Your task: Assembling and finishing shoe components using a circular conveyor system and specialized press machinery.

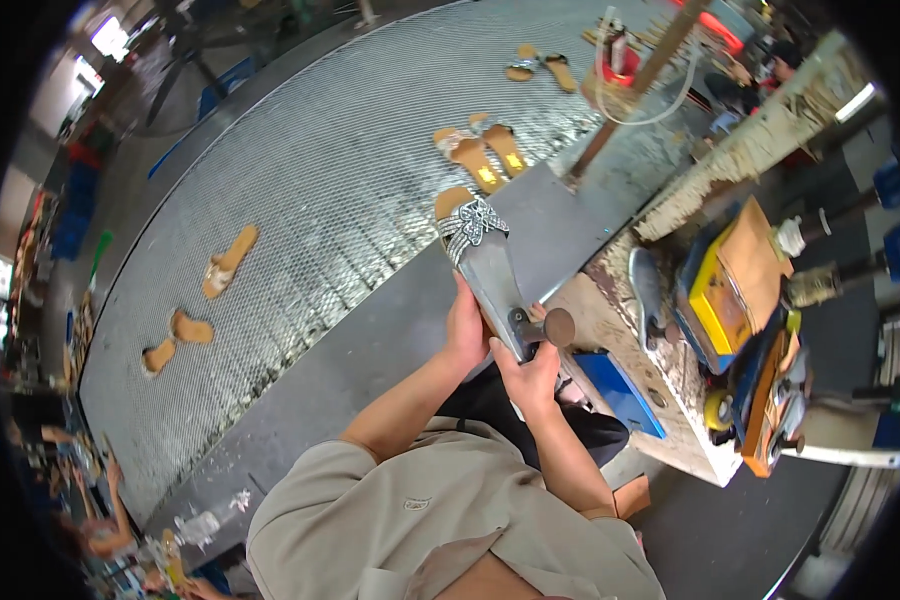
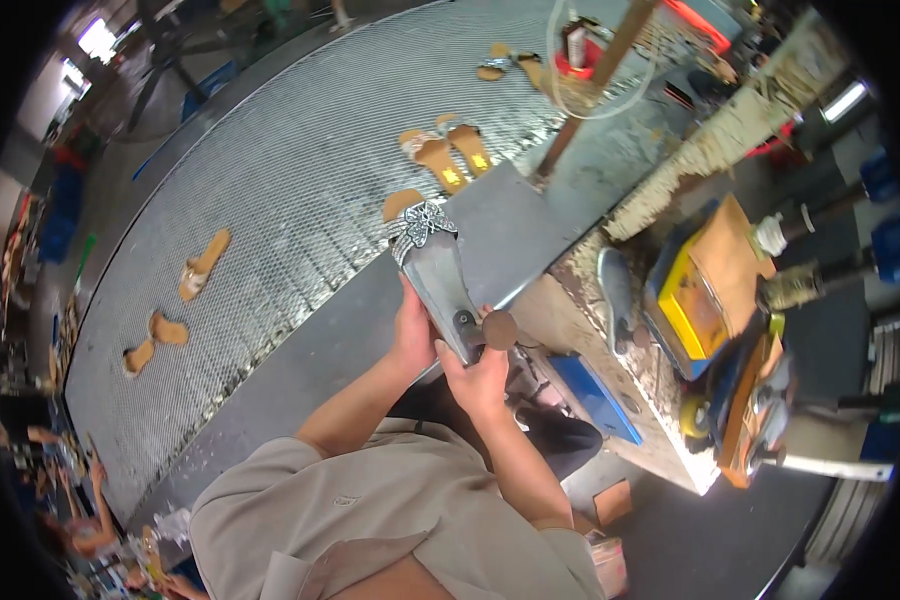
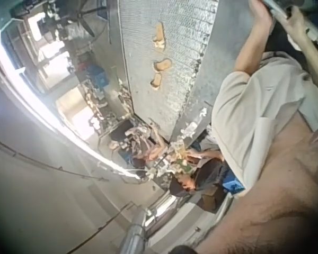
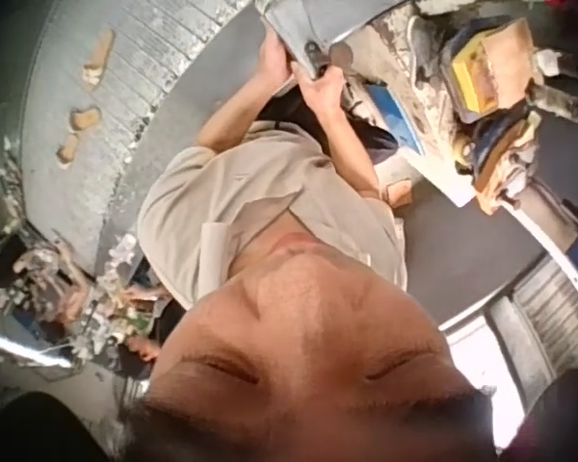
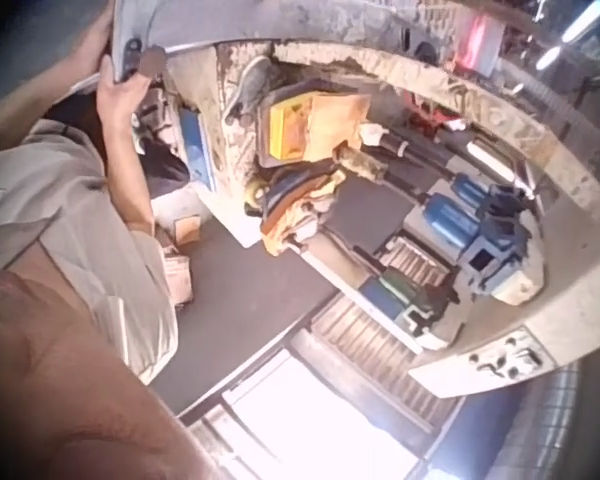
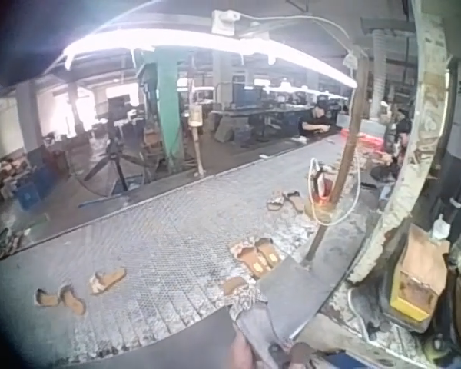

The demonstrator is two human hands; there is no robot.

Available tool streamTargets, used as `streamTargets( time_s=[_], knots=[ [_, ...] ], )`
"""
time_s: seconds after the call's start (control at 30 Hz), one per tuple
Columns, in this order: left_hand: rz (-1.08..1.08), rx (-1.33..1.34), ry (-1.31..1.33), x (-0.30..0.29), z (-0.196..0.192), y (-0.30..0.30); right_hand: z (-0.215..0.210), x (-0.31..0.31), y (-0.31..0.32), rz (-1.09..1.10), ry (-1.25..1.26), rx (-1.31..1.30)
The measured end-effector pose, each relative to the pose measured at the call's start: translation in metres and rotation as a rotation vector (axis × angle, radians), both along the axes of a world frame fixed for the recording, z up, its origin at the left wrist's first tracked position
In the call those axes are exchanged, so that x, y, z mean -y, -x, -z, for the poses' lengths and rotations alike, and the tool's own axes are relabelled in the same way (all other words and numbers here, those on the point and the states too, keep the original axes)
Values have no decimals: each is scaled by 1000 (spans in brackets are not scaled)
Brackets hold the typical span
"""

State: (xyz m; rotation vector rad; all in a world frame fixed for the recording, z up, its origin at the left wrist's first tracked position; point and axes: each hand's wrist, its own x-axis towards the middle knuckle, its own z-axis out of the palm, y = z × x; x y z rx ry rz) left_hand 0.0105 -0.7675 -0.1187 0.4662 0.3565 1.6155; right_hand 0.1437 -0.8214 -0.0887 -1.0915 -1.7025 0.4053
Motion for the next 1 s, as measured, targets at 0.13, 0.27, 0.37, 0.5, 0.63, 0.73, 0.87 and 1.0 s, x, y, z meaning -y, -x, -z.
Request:
streamTargets(
  time_s=[0.13, 0.27, 0.37, 0.5, 0.63, 0.73, 0.87, 1.0],
  knots=[
    [90, -71, -89, -11, -9, -36, -6, -13, -28, -24, -109, -7],
    [169, -120, -176, -14, -22, -58, -15, -14, -45, 27, -187, -47],
    [229, -176, -229, -13, -32, -68, -20, -17, -53, 27, -159, -87],
    [241, -269, -270, -21, -34, -79, -17, -27, -65, 121, -212, -31],
    [306, -288, -216, -34, -16, -87, -20, -27, -71, 174, -163, -152],
    [296, -322, -218, -30, -41, -98, -29, -22, -82, 185, -43, -241],
    [438, 218, -171, -61, -106, -68, -34, 11, -88, 170, 80, -285],
    [372, 29, -160, -80, -113, -63, -9, 14, -76, 153, 85, -321]
  ],
)
